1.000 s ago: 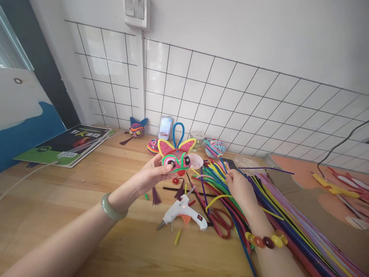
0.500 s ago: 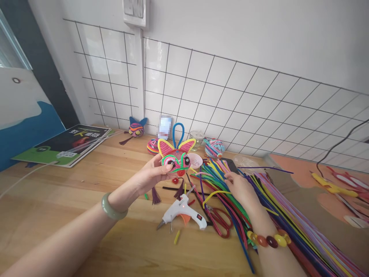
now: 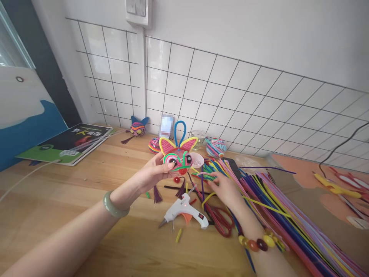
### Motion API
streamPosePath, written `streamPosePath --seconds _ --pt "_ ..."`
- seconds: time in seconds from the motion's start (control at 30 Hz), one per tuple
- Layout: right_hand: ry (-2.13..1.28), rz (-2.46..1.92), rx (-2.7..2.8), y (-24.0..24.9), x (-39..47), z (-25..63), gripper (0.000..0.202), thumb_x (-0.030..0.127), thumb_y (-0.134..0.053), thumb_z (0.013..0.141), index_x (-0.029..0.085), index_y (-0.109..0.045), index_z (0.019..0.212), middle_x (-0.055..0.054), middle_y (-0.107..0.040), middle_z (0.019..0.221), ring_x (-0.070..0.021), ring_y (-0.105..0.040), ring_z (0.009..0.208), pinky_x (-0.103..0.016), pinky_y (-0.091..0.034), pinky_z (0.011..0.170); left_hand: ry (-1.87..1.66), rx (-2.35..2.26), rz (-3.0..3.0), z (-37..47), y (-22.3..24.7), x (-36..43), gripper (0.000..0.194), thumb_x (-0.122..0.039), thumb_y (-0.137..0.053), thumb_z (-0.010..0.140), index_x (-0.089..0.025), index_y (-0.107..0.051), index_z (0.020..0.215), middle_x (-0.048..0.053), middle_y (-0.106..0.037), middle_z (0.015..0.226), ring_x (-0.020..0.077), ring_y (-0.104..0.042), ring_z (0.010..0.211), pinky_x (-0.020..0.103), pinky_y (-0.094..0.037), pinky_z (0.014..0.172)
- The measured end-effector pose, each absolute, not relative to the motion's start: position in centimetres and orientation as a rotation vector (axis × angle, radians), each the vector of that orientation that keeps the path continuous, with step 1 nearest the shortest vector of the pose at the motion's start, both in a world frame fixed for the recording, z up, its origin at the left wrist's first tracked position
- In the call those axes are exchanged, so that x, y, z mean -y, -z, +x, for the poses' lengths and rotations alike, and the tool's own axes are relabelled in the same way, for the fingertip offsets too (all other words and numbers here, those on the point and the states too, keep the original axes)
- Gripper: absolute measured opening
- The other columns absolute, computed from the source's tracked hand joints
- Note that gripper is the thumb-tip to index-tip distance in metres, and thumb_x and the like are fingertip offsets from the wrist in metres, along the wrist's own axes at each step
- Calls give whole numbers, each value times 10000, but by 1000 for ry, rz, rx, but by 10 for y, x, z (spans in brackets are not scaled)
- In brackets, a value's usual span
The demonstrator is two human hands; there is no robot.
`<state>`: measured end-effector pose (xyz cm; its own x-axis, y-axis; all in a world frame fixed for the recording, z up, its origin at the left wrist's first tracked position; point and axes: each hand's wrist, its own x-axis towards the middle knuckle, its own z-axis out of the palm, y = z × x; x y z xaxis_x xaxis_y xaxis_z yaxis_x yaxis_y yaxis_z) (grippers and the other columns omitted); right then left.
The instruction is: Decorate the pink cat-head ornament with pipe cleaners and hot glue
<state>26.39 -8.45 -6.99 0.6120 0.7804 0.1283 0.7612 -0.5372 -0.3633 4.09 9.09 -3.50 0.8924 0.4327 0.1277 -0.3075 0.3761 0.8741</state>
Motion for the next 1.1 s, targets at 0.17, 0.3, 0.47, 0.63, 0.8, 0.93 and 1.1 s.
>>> streamPosePath --seconds 0.17,0.3,0.47,0.63,0.8,0.93,1.1 --pt "-70 -2511 1172 32 113 293 232 346 -525 812 195 -698 843 -63 -736 803 -218 -680 769 -287 -465 678 -472 -165 1069 41 34 -91 444 -281 -768 725 -219 -587 1126 69 -683 1074 219 -686 906 366 -514 852" --pt "-290 -2570 1277 21 132 284 233 348 -533 796 205 -693 704 -12 -689 611 -160 -627 536 -238 -406 498 -473 -184 1072 41 34 -92 434 -292 -767 723 -213 -589 1110 69 -682 1059 211 -687 867 386 -507 862" --pt "-349 -2747 1304 41 143 261 222 173 -588 708 201 -595 488 -19 -621 479 -175 -629 487 -243 -369 483 -471 -160 1080 42 34 -92 454 -297 -754 740 -228 -574 1150 78 -679 1092 199 -683 867 366 -512 847" --pt "-198 -2874 1196 70 149 259 151 134 -632 693 179 -625 549 -136 -704 672 -293 -700 738 -324 -439 627 -462 -154 1085 41 33 -90 420 -292 -744 753 -228 -577 1132 74 -678 1091 190 -683 855 376 -508 866" --pt "-358 -2701 1161 69 164 288 204 203 -535 780 196 -634 602 -42 -661 571 -197 -662 606 -275 -436 609 -460 -137 1083 39 32 -89 412 -296 -740 760 -229 -580 1134 65 -671 1086 196 -676 891 365 -508 859" --pt "-496 -2506 1048 53 178 306 310 374 -450 827 187 -592 625 -13 -618 528 -147 -575 466 -242 -420 497 -440 -114 1084 39 33 -87 397 -287 -735 767 -238 -583 1131 54 -675 1066 199 -676 904 358 -506 858" --pt "-360 -2401 873 27 192 306 370 521 -431 819 199 -587 727 1 -584 562 -106 -435 395 -228 -339 405 -447 -122 1086 38 31 -86 398 -291 -732 770 -227 -578 1132 64 -671 1063 210 -674 910 381 -504 868"
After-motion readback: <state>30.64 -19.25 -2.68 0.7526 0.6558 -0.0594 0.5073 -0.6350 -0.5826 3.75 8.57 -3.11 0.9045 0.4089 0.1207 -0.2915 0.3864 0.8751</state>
